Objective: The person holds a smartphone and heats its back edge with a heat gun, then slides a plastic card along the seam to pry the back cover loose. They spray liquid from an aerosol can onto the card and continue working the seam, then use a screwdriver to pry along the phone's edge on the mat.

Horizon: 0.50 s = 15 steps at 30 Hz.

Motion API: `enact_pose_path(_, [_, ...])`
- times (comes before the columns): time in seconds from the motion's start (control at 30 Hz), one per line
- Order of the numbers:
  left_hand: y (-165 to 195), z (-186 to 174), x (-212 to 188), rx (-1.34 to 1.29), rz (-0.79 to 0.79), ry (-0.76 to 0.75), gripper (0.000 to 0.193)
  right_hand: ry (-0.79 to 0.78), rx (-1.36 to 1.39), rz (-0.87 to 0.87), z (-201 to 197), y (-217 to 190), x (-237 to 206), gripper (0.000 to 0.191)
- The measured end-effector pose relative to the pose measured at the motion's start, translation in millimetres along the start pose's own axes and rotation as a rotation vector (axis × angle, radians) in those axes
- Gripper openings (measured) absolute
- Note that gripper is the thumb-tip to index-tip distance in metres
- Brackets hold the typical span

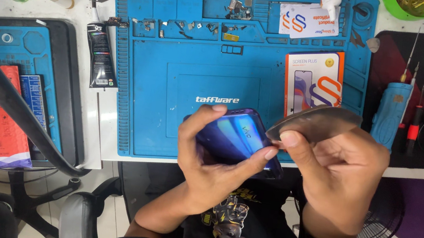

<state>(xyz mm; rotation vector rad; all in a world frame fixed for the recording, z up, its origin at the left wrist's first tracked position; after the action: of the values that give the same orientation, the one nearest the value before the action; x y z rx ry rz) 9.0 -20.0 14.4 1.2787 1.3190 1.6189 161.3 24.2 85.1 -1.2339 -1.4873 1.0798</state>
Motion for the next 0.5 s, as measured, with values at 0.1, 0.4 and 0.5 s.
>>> enact_pose_path(0.1, [-3,-1,1,-0.002,0.001,-0.003,0.084,-0.034,0.096,-0.031,-2,6,2,0.009])
enact_pose_path(0.4, [-5,-4,0,-0.022,-0.071,0.011,0.084,-0.132,0.343,0.088,1,12,14,0.009])
enact_pose_path(0.5, [-6,-3,0,-0.049,-0.114,0.014,0.084,-0.104,0.196,0.012,4,13,15,0.010])
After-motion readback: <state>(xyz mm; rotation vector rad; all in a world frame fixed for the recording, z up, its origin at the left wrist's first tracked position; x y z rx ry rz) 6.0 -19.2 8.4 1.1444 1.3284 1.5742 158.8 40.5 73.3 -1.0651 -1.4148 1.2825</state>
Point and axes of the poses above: each hand's wrist, its own x-axis towards the middle knuckle, its own z-axis out of the palm, y = z × x, the point moved 1 cm from there along x, towards the middle knuckle, and after that the axes turned 4 degrees about x, right-handed, at the moved point
